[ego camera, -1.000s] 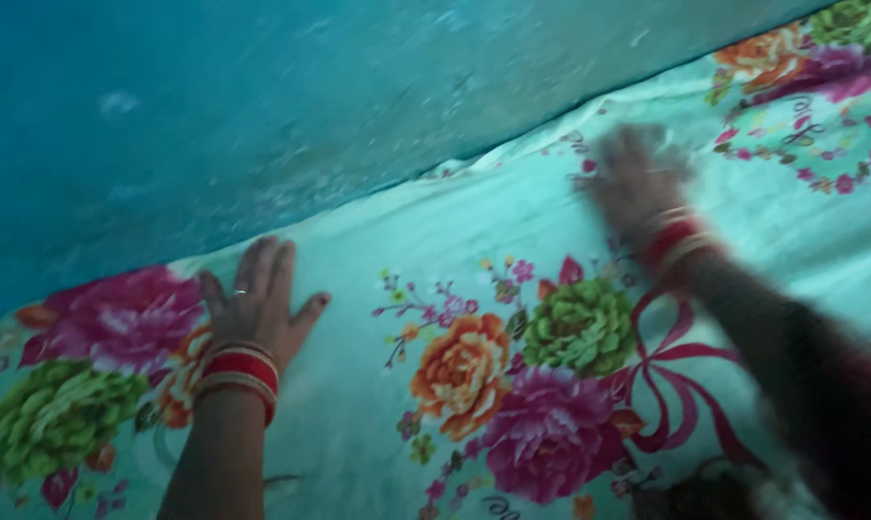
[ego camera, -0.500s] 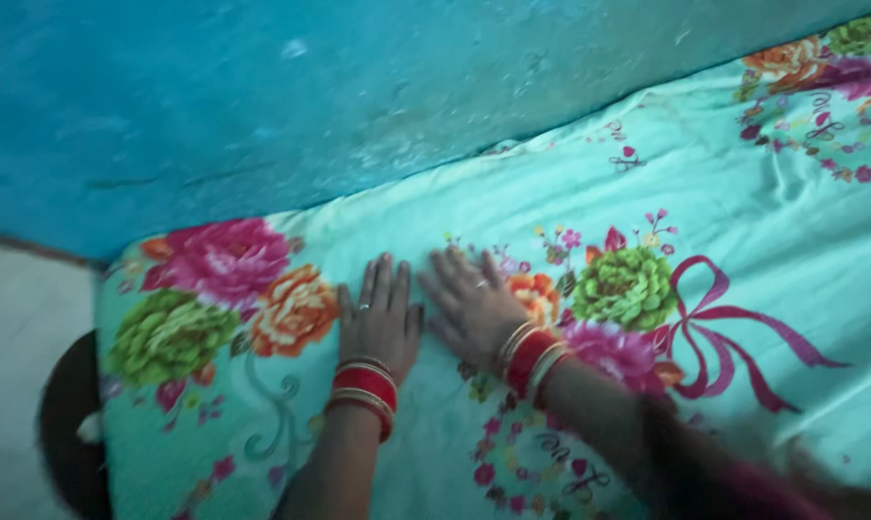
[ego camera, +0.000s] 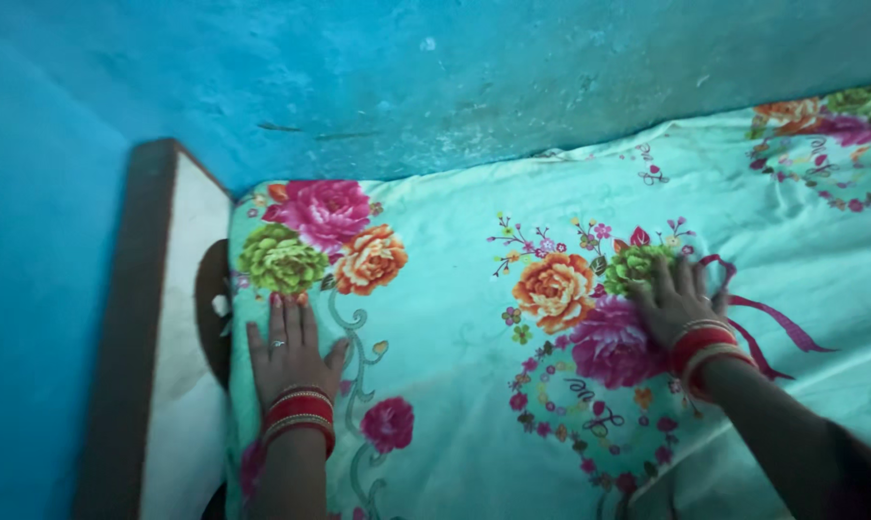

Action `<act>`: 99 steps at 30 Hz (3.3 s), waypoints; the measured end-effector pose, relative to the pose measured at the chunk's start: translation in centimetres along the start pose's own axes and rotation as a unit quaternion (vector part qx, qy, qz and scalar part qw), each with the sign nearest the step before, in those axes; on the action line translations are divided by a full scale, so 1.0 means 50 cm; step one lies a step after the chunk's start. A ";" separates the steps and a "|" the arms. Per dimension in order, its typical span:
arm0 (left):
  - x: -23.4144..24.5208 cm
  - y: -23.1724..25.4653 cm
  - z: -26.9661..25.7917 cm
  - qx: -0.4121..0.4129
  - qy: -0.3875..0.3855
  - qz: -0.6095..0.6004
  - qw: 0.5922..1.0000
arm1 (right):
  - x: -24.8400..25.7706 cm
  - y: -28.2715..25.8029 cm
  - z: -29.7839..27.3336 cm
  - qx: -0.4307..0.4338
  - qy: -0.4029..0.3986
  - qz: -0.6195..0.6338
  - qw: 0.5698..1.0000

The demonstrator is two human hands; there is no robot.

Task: The person makes a bed by spreading a floral-patterned sheet over a mattress and tucking the edges in along the headboard and sides.

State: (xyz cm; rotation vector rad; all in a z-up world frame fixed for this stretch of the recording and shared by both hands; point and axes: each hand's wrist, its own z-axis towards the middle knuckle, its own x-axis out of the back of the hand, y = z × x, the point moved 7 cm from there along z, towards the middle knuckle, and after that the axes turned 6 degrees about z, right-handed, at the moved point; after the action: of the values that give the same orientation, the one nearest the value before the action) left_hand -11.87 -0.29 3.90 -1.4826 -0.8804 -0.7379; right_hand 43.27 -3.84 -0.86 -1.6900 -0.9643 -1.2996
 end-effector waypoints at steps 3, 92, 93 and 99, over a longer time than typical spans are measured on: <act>0.002 -0.033 -0.035 0.003 0.007 0.022 1.000 | 0.008 0.014 -0.064 -0.014 -0.078 -0.167 0.983; 0.068 0.364 -0.315 -0.006 0.033 -0.269 0.962 | -0.091 -0.094 -0.403 0.229 0.154 0.010 0.961; 0.066 0.363 -0.317 -0.002 0.032 -0.267 0.963 | -0.096 -0.090 -0.399 0.226 0.150 0.007 0.963; 0.071 0.363 -0.317 -0.005 0.047 -0.248 0.967 | -0.117 -0.087 -0.385 0.221 0.144 0.006 0.965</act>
State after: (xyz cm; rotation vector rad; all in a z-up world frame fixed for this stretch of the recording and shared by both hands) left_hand 6.20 -15.91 -0.82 -1.2310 -1.1923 -1.1714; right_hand 30.83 -20.12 -2.71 -1.1300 -0.9792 -1.1746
